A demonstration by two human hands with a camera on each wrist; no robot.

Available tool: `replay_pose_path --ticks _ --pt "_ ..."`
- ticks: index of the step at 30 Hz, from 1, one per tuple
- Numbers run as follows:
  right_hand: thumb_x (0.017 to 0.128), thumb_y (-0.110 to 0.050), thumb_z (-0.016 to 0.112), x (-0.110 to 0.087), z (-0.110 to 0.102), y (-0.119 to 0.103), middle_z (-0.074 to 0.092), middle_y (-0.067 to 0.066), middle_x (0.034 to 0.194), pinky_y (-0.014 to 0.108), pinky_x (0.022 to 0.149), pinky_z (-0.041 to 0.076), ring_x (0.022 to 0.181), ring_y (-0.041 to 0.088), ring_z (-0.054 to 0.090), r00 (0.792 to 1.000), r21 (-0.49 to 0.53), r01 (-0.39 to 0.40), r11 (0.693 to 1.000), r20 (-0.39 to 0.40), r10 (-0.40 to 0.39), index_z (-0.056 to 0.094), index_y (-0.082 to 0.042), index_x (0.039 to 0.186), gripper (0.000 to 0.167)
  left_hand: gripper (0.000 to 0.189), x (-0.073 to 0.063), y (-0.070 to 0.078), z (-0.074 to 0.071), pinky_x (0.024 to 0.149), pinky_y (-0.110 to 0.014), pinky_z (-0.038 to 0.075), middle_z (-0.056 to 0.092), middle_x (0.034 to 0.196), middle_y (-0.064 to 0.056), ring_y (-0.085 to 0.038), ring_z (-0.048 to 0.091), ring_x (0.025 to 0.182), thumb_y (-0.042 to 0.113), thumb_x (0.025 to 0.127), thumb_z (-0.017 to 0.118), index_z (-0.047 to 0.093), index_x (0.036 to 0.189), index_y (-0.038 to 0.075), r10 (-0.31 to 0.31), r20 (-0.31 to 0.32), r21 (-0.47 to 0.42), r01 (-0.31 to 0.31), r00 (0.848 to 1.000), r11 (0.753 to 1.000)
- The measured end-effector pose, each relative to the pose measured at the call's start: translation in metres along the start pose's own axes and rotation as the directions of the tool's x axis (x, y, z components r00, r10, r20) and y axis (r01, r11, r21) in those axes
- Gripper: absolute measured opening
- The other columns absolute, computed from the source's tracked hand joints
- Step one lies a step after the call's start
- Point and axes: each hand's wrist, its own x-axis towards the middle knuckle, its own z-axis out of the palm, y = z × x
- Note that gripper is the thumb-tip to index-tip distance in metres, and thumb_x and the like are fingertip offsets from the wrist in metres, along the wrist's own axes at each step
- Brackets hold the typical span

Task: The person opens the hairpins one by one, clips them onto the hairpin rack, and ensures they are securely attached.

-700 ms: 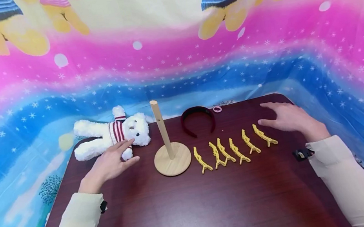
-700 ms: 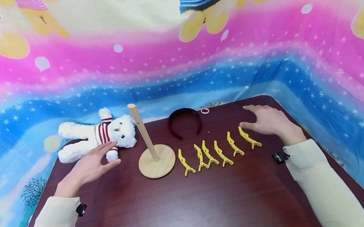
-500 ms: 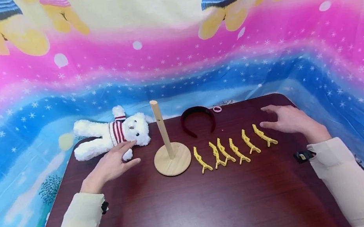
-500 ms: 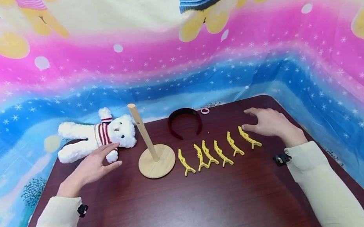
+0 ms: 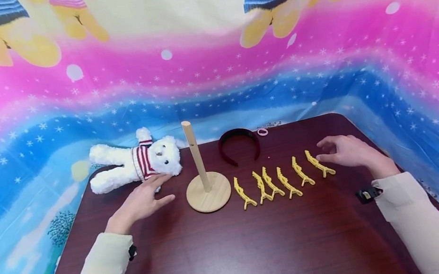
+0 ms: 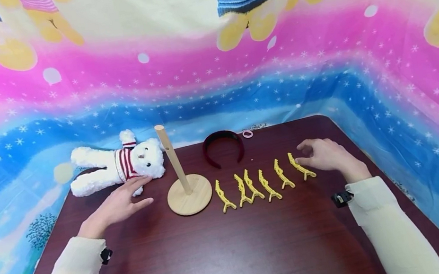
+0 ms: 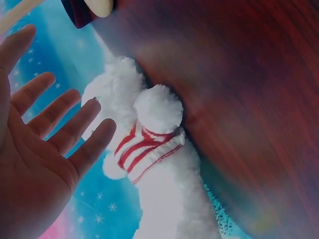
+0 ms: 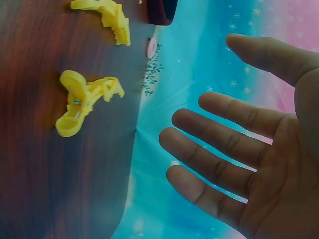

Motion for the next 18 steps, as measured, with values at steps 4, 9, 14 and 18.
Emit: replay_pose_path --ticks 4,9,14,18 --pt "0.092 -0.043 0.069 -0.001 0.005 0.005 0.072 0.016 0.113 0.053 0.086 0.053 0.099 0.032 0.067 1.000 0.015 -0.007 1.000 0.011 0.007 0.066 -0.005 0.124 0.051 0.068 0.001 0.001 0.005 0.108 -0.060 0.041 0.046 0.151 -0.020 -0.040 0.049 0.136 0.046 0.093 0.067 0.046 0.150 0.016 0.021 0.000 -0.007 -0.021 1.000 1.000" --pt "0.091 -0.041 0.070 -0.001 0.012 0.011 0.074 0.013 0.110 0.049 0.084 0.053 0.097 0.028 0.068 0.999 0.043 -0.024 0.999 0.030 0.023 0.068 -0.004 0.122 0.048 0.067 0.003 0.003 0.012 0.108 -0.059 0.041 0.047 0.151 -0.018 -0.039 0.050 0.135 0.043 0.093 0.068 0.047 0.150 0.016 0.025 0.027 -0.018 -0.025 0.999 1.000" --pt "0.091 -0.036 0.072 -0.002 0.019 0.018 0.074 0.013 0.109 0.047 0.082 0.054 0.094 0.027 0.069 0.999 0.067 -0.028 0.997 0.048 0.025 0.069 -0.003 0.120 0.044 0.066 0.006 0.005 0.017 0.108 -0.058 0.042 0.047 0.151 -0.017 -0.038 0.051 0.135 0.040 0.092 0.070 0.048 0.149 0.015 0.037 0.045 -0.034 -0.035 0.998 0.999" --pt "0.089 -0.035 0.074 -0.003 0.024 0.024 0.074 0.014 0.110 0.049 0.082 0.054 0.095 0.028 0.068 0.997 0.078 -0.045 0.996 0.063 0.040 0.070 -0.004 0.118 0.043 0.066 0.008 0.005 0.021 0.109 -0.057 0.042 0.047 0.151 -0.017 -0.037 0.050 0.136 0.041 0.093 0.069 0.048 0.149 0.014 0.054 0.058 -0.045 -0.051 0.997 0.998"
